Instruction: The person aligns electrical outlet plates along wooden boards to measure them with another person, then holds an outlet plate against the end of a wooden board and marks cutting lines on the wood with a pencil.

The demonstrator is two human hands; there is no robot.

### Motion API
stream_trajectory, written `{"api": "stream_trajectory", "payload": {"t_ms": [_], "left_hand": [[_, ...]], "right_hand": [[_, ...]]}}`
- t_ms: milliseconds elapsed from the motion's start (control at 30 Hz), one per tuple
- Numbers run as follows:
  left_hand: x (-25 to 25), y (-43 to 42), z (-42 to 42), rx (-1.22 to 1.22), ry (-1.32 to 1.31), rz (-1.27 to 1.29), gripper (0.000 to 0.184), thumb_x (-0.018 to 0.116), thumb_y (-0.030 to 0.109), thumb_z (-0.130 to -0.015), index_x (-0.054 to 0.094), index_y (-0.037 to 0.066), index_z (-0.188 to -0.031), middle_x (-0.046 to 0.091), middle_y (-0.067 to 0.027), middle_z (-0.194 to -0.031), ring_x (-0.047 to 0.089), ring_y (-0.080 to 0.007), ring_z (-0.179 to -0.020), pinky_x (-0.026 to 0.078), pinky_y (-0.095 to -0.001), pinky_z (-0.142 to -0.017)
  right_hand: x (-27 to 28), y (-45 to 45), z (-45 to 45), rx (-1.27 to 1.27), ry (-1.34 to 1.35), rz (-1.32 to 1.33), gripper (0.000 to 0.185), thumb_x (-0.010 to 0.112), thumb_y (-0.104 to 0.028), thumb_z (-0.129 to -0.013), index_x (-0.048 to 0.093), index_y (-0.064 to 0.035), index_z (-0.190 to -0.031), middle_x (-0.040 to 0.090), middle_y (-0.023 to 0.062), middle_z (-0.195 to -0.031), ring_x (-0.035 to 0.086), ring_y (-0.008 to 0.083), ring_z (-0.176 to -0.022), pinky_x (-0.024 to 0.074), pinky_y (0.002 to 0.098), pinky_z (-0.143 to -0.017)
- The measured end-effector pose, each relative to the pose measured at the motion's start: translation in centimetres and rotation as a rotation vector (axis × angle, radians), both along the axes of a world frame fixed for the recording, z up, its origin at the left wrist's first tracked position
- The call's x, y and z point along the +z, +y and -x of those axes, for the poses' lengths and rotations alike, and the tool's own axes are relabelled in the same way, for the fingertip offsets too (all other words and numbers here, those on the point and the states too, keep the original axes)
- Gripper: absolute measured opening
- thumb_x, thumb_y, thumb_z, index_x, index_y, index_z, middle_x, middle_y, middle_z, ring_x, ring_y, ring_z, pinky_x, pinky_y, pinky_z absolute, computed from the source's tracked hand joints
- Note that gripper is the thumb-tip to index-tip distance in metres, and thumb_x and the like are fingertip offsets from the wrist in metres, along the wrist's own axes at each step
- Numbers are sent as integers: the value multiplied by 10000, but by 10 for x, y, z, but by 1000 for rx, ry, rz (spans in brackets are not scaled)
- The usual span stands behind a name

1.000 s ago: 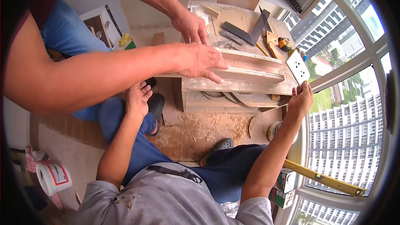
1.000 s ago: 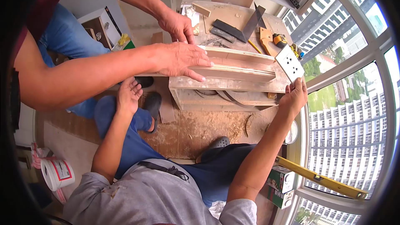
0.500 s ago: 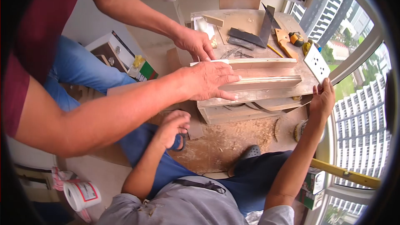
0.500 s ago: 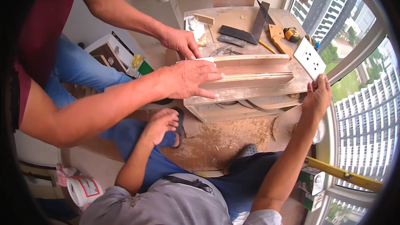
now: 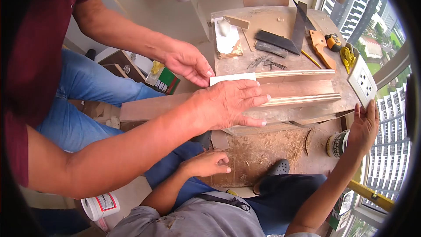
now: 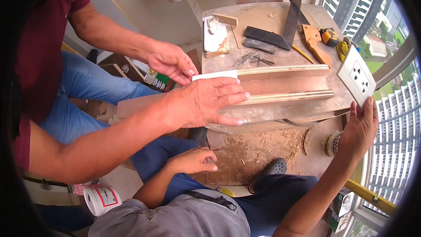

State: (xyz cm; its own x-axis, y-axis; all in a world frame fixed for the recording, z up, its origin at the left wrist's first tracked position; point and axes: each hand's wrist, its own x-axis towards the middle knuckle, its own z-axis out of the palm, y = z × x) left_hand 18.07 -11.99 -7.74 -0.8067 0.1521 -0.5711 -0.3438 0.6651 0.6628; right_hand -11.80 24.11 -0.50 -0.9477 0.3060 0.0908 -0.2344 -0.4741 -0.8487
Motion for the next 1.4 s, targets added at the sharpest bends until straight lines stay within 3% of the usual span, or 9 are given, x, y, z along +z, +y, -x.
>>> {"api": "stream_trajectory", "payload": {"t_ms": [400,667,733,767,867,1000,1067,1300,1400], "left_hand": [[7,5,9,44,-35,-37,490,665,410,-906,627,3,-1175,600,-181,-1195,575,-346,-1151,428,-438,-1000],[9,9,9,92,24,8,476,657,402,-908,627,28,-1202,602,-202,-1236,523,-345,-1253,387,-459,-1065],[21,-3,23,85,-98,-322,718,645,433,-901,376,90,-1471,376,-185,-1516,273,-294,-1468,192,-441,-1208],[48,-9,56,-70,102,-194,747,680,426,-862,376,109,-1467,369,-153,-1522,261,-267,-1473,174,-442,-1211],[134,-18,129,-729,715,1187,852,784,406,-747,374,168,-1454,350,-56,-1540,223,-186,-1487,118,-446,-1217],[147,-25,135,-937,705,1114,737,658,342,-846,348,138,-1483,367,-90,-1514,297,-213,-1444,111,-508,-1221],[161,-26,143,-932,434,706,710,650,324,-842,363,142,-1465,377,-79,-1505,276,-212,-1450,115,-497,-1225],[142,-27,128,-817,592,1043,729,644,361,-853,340,165,-1486,375,-60,-1509,248,-227,-1474,101,-493,-1243],[148,-33,131,-856,639,682,983,847,499,-680,307,354,-1489,324,8,-1512,235,-173,-1442,314,-388,-1169]], "right_hand": [[7,6,-2,57,-25,-77,367,515,-150,-1048,491,77,-1335,573,175,-1316,601,247,-1160,448,438,-1075],[6,-8,0,-5,-71,-123,242,613,-186,-1004,614,-11,-1172,682,59,-977,630,132,-869,502,426,-994],[1,-2,3,14,-62,-112,251,603,-178,-1009,610,-4,-1189,678,68,-1014,625,133,-890,495,428,-997],[0,-3,3,1,-62,-114,277,586,-179,-1018,595,12,-1218,672,92,-1082,621,150,-956,483,432,-1005],[-2,6,8,17,-74,-150,354,548,-170,-1036,511,51,-1310,600,157,-1236,596,232,-1124,456,451,-1062],[-1,7,12,28,-84,-116,306,563,-187,-1032,553,33,-1245,625,153,-1230,604,224,-1109,477,428,-1010],[-1,9,13,58,-79,-110,278,573,-183,-1027,573,23,-1214,653,147,-1187,619,209,-1079,485,416,-982],[9,-17,6,-17,-110,-151,197,609,-152,-1006,585,-2,-1131,660,77,-962,620,149,-853,514,411,-940],[-8,5,15,70,-42,-125,227,598,-155,-1010,575,-12,-1184,654,82,-1034,627,154,-881,505,432,-971]]}}
